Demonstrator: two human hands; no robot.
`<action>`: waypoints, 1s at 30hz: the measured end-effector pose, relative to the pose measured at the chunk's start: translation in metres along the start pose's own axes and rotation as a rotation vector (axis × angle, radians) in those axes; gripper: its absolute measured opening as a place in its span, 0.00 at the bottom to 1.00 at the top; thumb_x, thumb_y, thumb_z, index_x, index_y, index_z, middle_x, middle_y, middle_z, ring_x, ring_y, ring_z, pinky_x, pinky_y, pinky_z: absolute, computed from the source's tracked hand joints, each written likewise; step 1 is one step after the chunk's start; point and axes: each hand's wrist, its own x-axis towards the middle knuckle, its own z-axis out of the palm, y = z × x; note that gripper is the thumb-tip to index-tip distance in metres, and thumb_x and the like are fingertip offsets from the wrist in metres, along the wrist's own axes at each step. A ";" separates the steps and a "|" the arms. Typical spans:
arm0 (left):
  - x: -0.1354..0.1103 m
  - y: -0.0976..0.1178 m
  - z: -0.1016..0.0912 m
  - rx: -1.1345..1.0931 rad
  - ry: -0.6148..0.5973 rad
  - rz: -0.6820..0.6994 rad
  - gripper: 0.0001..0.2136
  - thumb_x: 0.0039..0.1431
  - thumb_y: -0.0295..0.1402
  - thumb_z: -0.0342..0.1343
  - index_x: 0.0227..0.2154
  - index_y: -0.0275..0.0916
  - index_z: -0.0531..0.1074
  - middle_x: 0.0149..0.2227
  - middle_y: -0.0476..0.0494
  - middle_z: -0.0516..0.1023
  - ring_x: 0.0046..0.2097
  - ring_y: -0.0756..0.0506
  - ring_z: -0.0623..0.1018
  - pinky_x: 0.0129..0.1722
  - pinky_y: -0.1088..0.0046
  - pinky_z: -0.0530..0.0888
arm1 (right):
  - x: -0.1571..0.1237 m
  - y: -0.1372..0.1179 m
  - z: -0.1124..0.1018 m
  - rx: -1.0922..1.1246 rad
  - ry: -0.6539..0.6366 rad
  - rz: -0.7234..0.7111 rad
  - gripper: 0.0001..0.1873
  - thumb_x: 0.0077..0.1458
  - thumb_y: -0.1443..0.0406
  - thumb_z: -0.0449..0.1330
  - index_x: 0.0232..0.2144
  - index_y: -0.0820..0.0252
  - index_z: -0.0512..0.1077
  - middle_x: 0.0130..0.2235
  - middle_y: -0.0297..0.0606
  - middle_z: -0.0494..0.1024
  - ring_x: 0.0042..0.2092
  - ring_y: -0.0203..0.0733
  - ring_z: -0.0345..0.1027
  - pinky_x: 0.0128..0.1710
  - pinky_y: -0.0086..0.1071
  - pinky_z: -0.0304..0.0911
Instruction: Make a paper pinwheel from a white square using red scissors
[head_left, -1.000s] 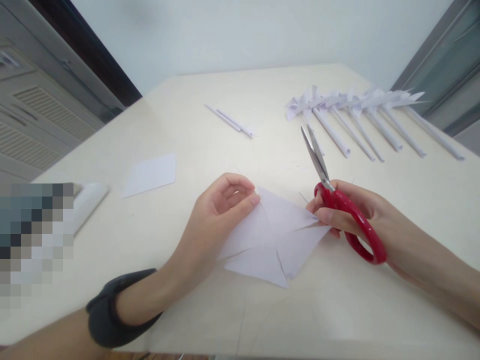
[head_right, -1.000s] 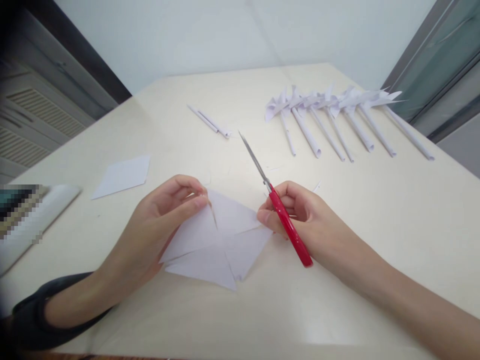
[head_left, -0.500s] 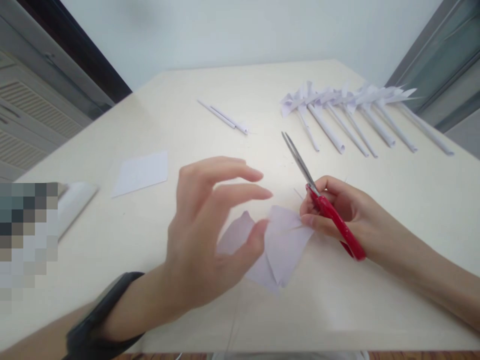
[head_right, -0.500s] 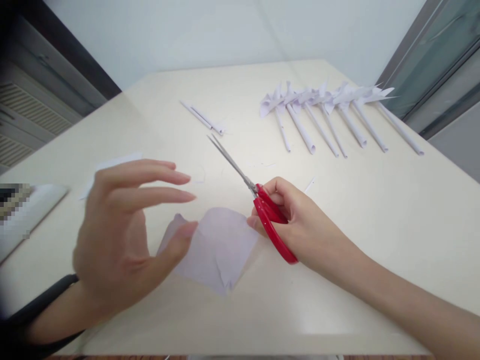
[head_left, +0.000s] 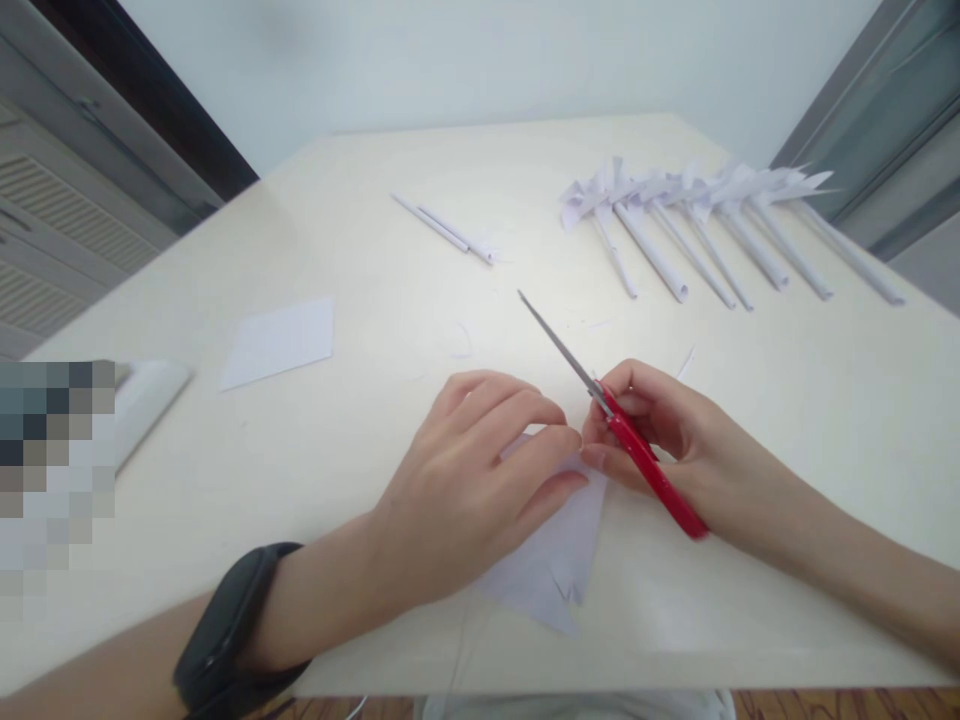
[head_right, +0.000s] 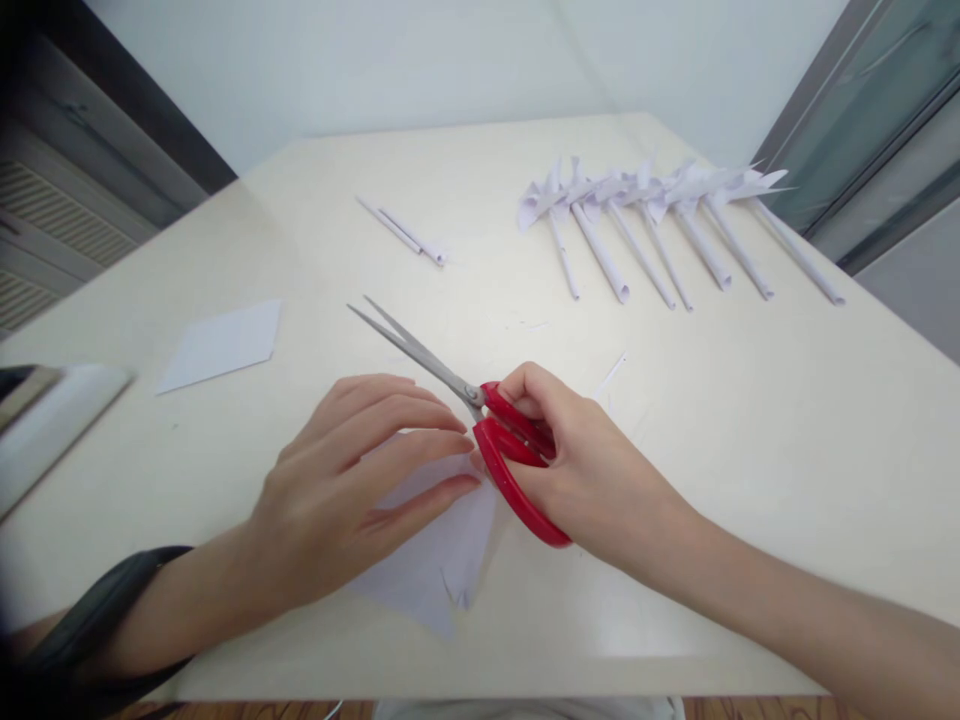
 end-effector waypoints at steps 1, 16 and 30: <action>0.000 0.000 0.000 -0.013 -0.006 0.002 0.05 0.53 0.29 0.58 0.34 0.39 0.72 0.35 0.46 0.78 0.41 0.45 0.74 0.43 0.64 0.70 | 0.000 0.000 0.001 -0.005 -0.001 -0.002 0.09 0.53 0.67 0.58 0.31 0.55 0.59 0.30 0.29 0.70 0.32 0.35 0.63 0.32 0.30 0.60; 0.003 0.004 0.000 -0.154 -0.114 -0.115 0.06 0.57 0.28 0.52 0.31 0.37 0.73 0.33 0.44 0.76 0.36 0.47 0.73 0.37 0.69 0.71 | -0.002 -0.003 0.003 -0.026 -0.012 -0.018 0.08 0.53 0.65 0.58 0.31 0.55 0.59 0.29 0.30 0.70 0.31 0.35 0.63 0.31 0.30 0.60; 0.001 -0.004 -0.012 -0.899 0.262 -0.488 0.04 0.55 0.24 0.56 0.31 0.39 0.72 0.34 0.46 0.75 0.39 0.48 0.75 0.41 0.69 0.72 | -0.005 -0.007 -0.007 -0.042 0.028 0.039 0.12 0.50 0.59 0.61 0.32 0.54 0.60 0.34 0.33 0.69 0.30 0.36 0.61 0.25 0.30 0.57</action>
